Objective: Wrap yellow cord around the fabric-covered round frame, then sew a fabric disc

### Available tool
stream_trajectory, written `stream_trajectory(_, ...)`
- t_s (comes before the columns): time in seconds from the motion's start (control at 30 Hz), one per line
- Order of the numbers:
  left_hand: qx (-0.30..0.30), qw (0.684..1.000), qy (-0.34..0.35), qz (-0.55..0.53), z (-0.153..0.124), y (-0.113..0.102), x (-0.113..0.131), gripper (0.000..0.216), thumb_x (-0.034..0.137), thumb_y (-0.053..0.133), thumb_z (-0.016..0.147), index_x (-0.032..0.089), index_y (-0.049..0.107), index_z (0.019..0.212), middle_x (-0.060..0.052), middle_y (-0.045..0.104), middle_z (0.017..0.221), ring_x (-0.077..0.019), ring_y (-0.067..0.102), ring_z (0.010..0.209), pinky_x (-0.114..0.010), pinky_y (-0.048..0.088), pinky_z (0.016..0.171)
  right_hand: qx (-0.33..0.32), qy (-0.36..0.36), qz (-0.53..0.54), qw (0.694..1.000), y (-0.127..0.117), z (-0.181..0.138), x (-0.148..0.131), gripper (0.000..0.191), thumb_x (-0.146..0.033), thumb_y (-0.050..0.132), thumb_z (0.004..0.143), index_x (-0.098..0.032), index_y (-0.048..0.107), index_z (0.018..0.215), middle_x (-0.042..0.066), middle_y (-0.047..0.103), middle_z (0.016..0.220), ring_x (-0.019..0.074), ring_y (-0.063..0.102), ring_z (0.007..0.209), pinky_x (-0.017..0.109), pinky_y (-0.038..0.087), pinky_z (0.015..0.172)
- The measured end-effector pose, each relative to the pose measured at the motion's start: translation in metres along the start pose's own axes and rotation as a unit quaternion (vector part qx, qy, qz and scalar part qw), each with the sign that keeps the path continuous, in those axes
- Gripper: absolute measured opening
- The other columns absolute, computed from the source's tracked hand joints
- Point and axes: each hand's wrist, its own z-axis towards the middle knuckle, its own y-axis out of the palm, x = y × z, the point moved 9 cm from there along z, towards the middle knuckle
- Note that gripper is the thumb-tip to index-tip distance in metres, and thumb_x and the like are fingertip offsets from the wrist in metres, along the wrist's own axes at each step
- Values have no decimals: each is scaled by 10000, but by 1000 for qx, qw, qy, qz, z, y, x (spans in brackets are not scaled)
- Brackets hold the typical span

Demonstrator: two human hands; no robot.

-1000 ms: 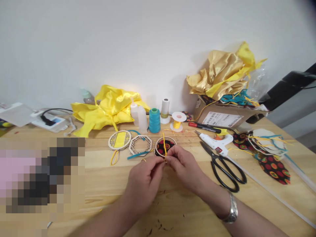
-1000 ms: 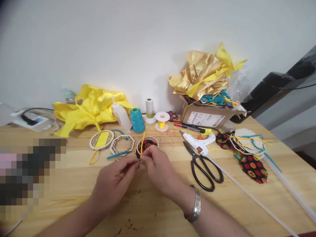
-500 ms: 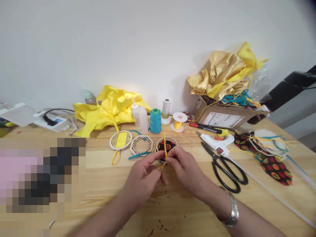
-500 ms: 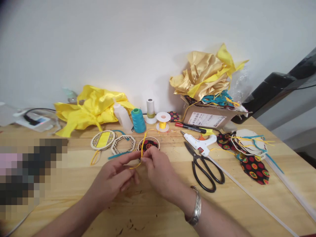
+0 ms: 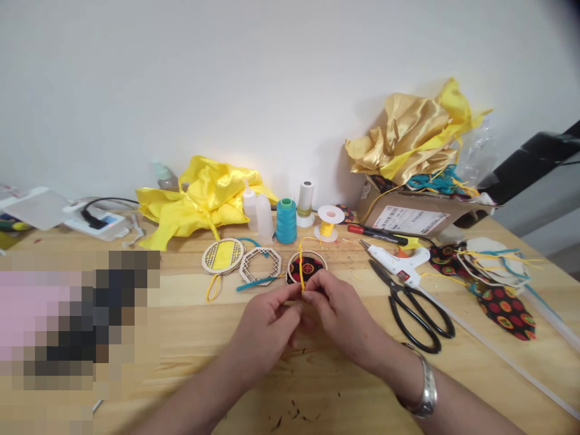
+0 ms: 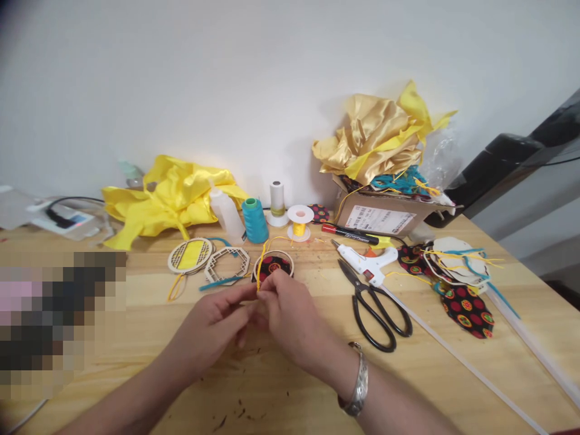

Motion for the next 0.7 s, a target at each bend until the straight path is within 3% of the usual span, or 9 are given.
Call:
stream_trajectory(0.1,11,1000,6,3,1,-2,3,286,203,506,765,211,667,1002,2,617,713,-119,510,595,-195,410,485,-6,-1,3,1000,1,0,-1,116,-127,436,817,-191,479,730,-7,580,692,130,504,636,249,366,576)
stream_trajectory(0.27,54,997,5,60,0,-11,5,239,260,537,775,217,697,948,20,601,627,-100,451,505,-198,356,462,-8,-2,7,1000,1,1,-1,121,-141,439,828,-189,495,732,-4,591,693,131,517,651,256,376,603)
stream_trajectory(0.4,80,992,29,97,0,-18,13,180,213,564,749,216,733,813,21,609,583,-116,504,566,-212,375,550,3,-12,10,1000,-1,2,-1,101,-152,458,825,-186,504,741,-5,581,712,126,503,657,253,376,607)
stream_trajectory(0.7,36,999,-30,-25,5,-17,0,115,269,621,723,172,676,695,39,526,547,-74,391,500,-185,282,466,-40,22,116,992,-2,8,2,108,-184,517,772,-170,493,668,-45,465,577,91,402,549,218,333,522)
